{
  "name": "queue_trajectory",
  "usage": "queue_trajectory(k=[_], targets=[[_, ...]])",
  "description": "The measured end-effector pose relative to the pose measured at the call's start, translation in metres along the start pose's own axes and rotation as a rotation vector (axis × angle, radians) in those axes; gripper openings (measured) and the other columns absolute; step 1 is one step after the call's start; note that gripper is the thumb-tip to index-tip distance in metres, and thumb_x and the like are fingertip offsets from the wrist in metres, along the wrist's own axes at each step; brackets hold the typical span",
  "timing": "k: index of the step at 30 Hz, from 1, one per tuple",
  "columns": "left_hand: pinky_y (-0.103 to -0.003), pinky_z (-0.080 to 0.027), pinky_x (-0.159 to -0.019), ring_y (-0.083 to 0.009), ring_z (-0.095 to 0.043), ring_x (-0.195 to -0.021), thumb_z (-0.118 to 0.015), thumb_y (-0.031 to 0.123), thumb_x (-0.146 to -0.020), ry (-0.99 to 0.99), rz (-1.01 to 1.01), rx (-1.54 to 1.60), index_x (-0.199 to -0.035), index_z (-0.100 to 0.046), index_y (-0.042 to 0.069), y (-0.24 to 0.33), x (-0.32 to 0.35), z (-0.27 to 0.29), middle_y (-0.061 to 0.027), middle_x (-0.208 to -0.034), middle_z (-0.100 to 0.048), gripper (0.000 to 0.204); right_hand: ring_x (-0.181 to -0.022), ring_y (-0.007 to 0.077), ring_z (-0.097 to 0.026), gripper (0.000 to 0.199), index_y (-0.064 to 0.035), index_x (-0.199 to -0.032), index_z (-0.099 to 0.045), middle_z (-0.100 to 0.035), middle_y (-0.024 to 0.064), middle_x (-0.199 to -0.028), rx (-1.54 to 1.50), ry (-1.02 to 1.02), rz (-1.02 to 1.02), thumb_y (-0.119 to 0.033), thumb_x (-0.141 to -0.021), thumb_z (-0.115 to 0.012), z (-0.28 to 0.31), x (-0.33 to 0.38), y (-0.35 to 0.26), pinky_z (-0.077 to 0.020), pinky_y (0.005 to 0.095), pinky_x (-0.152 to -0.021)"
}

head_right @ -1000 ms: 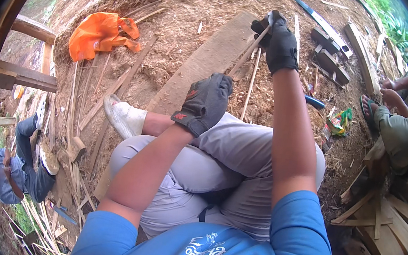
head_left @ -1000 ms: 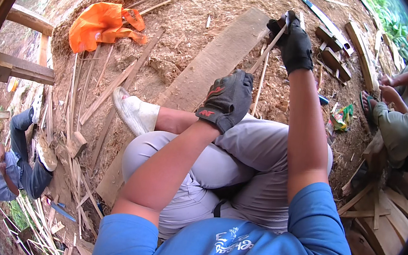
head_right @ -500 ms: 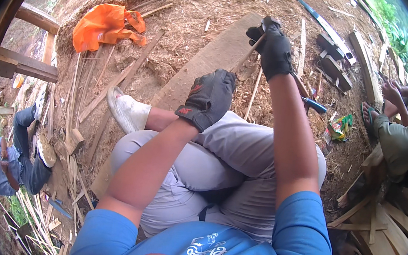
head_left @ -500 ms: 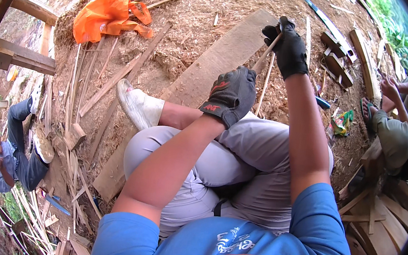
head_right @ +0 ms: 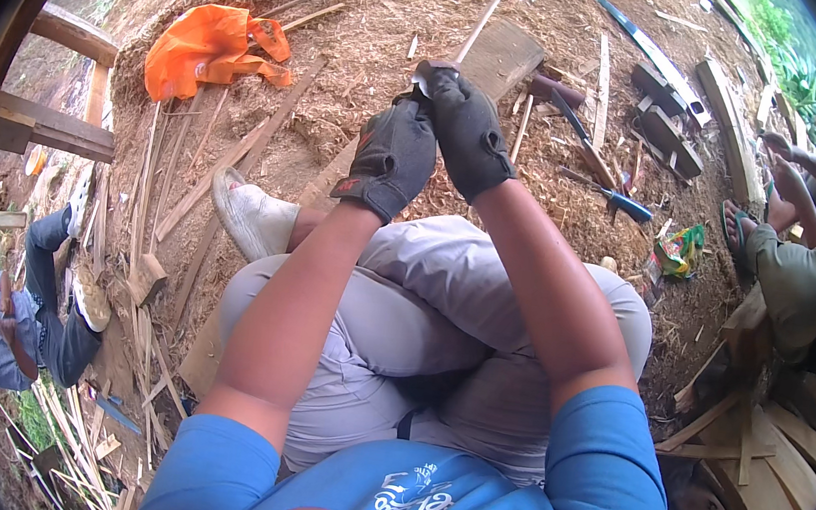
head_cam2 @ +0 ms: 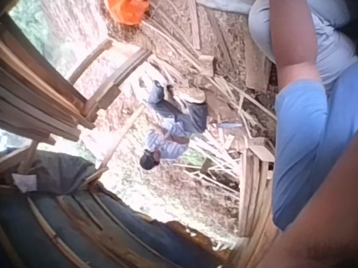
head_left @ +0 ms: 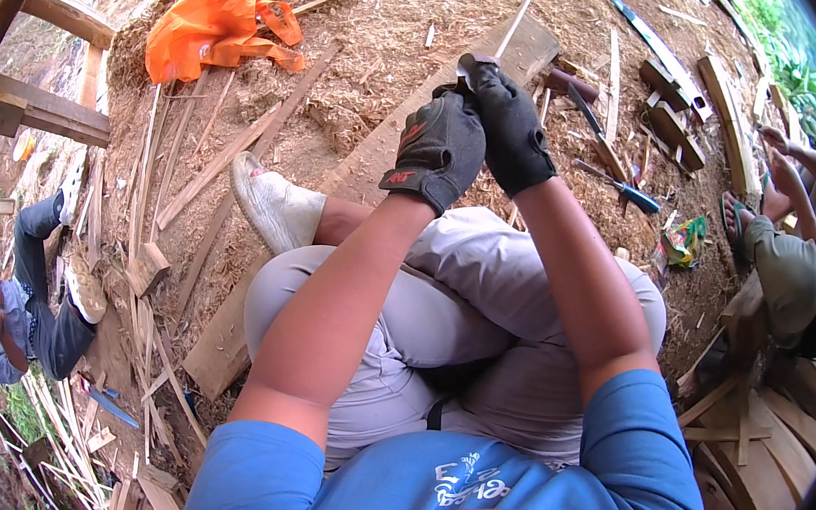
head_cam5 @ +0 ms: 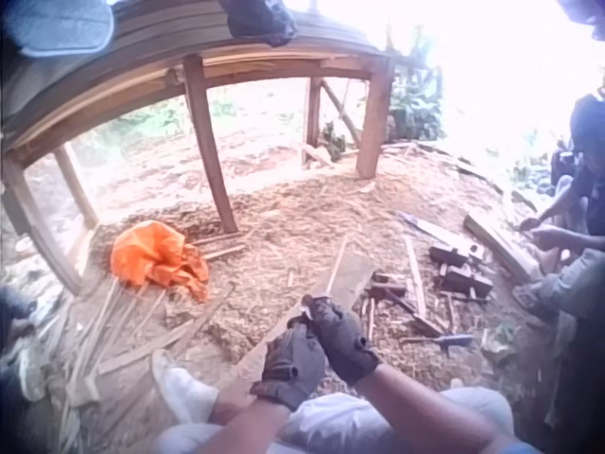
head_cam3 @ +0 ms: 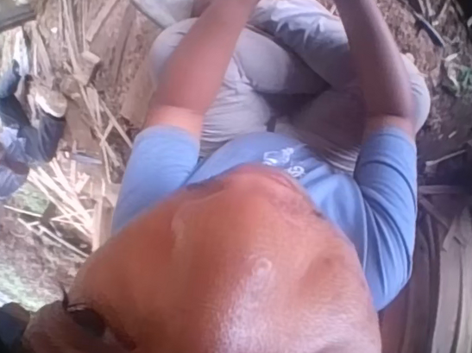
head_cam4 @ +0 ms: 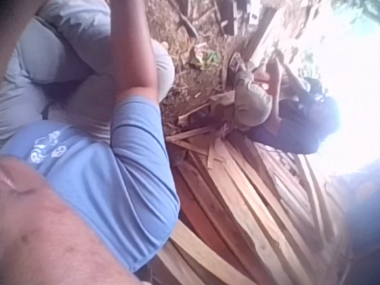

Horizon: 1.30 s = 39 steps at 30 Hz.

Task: The person sits on the ground and uses a knife to sharpen a thin wooden stick. They repeatedly scrape the blade along the stick's length to remove shavings and refine the tip. The person holds the stick with both hands, rotating it to work on different sides.

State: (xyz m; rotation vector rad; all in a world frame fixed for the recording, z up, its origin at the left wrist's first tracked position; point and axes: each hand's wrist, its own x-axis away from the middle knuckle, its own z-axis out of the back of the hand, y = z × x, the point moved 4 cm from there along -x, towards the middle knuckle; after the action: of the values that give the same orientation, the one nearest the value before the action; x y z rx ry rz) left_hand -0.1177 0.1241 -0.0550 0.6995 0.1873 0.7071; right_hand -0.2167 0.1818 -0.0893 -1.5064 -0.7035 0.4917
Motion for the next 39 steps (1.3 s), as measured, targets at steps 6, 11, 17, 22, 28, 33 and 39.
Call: queue_trajectory(k=[6,11,17,22,28,33,39], targets=[[-0.056,-0.053,-0.085,-0.0468,-0.069,-0.093,-0.045,0.027,-0.104,-0.096,-0.094,-0.073,-0.100,-0.069,0.003,0.023,0.016,-0.018,-0.0259,-0.094,-0.072,0.034,-0.099,0.0302,-0.077,0.050,-0.0011,-0.146,-0.052,-0.075,0.0236,-0.115,-0.309,0.224,-0.123,-0.037,-0.111,-0.050,0.074,-0.038,-0.018,-0.0627,0.0366,-0.081],[-0.055,-0.053,-0.085,-0.0452,-0.069,-0.092,-0.045,0.030,-0.106,-0.156,-0.139,0.002,-0.100,-0.069,0.005,0.020,0.030,-0.029,-0.0233,-0.094,-0.072,0.036,-0.102,0.0319,-0.075,0.049,-0.0024,-0.148,-0.048,-0.073,0.0245,-0.118,-0.400,0.304,-0.051,-0.037,-0.113,-0.044,0.113,-0.049,-0.019,-0.0617,0.0375,-0.083],[-0.056,-0.053,-0.085,-0.0462,-0.069,-0.094,-0.045,0.029,-0.105,-0.117,-0.072,0.031,-0.099,-0.069,0.003,0.014,0.031,-0.013,-0.0244,-0.095,-0.073,0.037,-0.103,0.0332,-0.074,0.045,-0.0081,-0.146,-0.052,-0.073,0.0164,-0.108,-0.291,0.177,-0.128,-0.037,-0.113,-0.044,0.074,-0.038,-0.010,-0.0592,0.0432,-0.085],[-0.057,-0.053,-0.088,-0.0486,-0.068,-0.098,-0.042,0.025,-0.102,0.106,0.011,0.048,-0.098,-0.069,-0.001,-0.006,0.000,0.007,-0.0285,-0.099,-0.072,0.037,-0.079,0.0105,-0.061,0.043,-0.0058,-0.113,-0.070,-0.067,0.0017,-0.090,-0.370,-0.109,-0.255,-0.047,-0.108,-0.057,-0.017,0.000,0.003,-0.0483,0.0253,-0.075],[-0.057,-0.052,-0.087,-0.0476,-0.068,-0.096,-0.042,0.027,-0.104,0.035,-0.066,0.009,-0.098,-0.070,0.001,0.000,-0.005,0.000,-0.0259,-0.099,-0.072,0.038,-0.088,0.0161,-0.068,0.044,-0.0029,-0.120,-0.067,-0.072,0.0081,-0.101,0.010,0.022,-0.109,-0.044,-0.108,-0.056,0.007,-0.002,-0.014,-0.0545,0.0308,-0.078],[-0.056,-0.052,-0.083,-0.0450,-0.069,-0.091,-0.043,0.028,-0.105,-0.069,-0.105,-0.046,-0.095,-0.070,0.005,0.019,0.022,-0.024,-0.0232,-0.092,-0.072,0.037,-0.096,0.0306,-0.078,0.048,-0.0014,-0.140,-0.054,-0.075,0.0228,-0.112,-0.342,0.194,-0.127,-0.039,-0.110,-0.052,0.080,-0.045,-0.013,-0.0625,0.0388,-0.080],[-0.053,-0.053,-0.083,-0.0424,-0.069,-0.089,-0.044,0.027,-0.105,-0.146,-0.142,-0.058,-0.098,-0.069,0.006,0.027,0.029,-0.032,-0.0204,-0.092,-0.072,0.033,-0.095,0.0302,-0.077,0.047,0.0006,-0.135,-0.053,-0.076,0.0228,-0.107,-0.401,0.305,-0.111,-0.039,-0.111,-0.045,0.119,-0.058,-0.013,-0.0625,0.0374,-0.076]])
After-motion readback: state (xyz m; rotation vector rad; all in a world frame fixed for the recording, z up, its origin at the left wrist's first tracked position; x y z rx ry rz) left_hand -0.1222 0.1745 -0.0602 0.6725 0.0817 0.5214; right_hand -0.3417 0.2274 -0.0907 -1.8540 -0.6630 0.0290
